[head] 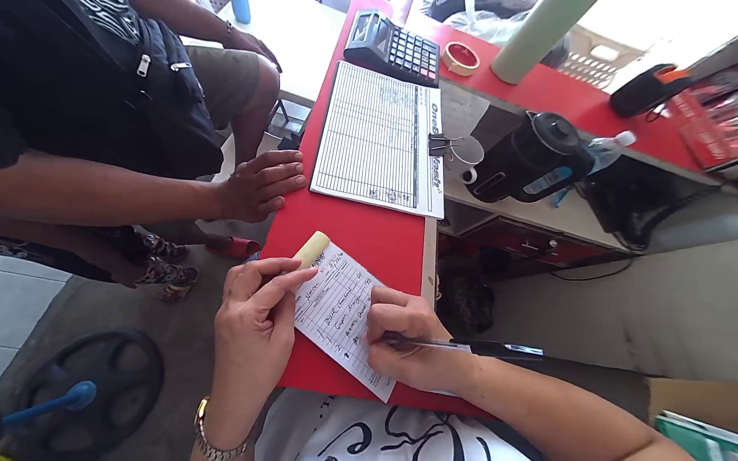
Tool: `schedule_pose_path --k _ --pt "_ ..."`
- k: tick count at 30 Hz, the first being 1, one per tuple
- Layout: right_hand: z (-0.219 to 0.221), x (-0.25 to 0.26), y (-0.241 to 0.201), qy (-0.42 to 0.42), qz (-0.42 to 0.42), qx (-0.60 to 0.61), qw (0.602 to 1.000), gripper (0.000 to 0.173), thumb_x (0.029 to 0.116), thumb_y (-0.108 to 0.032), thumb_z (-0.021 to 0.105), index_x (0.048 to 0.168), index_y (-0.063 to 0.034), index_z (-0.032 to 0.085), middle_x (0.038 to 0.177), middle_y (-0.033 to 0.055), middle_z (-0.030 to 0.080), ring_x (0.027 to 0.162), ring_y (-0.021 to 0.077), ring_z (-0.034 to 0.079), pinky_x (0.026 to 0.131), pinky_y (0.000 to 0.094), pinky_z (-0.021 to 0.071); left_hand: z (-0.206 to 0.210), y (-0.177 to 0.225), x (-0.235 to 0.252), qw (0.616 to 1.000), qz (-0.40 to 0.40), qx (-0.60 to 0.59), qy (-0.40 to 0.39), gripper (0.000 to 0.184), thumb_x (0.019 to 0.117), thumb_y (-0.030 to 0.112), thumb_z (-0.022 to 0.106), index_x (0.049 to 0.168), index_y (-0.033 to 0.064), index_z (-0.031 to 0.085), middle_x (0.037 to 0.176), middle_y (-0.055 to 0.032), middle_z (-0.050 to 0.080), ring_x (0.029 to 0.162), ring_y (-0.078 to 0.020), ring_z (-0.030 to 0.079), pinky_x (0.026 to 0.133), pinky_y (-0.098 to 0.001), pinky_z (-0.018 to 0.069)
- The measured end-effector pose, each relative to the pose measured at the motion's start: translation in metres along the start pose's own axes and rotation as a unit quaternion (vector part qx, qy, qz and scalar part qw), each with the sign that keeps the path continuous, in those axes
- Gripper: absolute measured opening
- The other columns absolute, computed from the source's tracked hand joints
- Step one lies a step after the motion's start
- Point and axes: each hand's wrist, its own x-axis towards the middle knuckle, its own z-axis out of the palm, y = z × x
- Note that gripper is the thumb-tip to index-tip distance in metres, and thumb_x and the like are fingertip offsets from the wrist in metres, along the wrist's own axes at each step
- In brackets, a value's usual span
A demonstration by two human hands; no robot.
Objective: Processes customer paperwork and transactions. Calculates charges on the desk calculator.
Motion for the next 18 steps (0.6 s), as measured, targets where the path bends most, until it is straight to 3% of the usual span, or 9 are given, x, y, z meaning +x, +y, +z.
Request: schedule_pose_path --k 18 --pt "0.0024 -0.0025 -0.0016 0.032 0.003 -0.02 0.999 0.012 0.0819 0.002 0.063 0.072 -0.0018 0.057 0.075 0.0044 0.051 0.071 0.0049 0.049 0.059 0.0146 0.0378 -0.0011 0.0016 0.0014 1.0 0.014 -0.003 0.006 0.024 0.0988 0.014 0.059 0.107 0.0216 0.081 0.114 0.0007 0.071 0.114 -0.0109 0.061 0.095 -0.0248 0.0497"
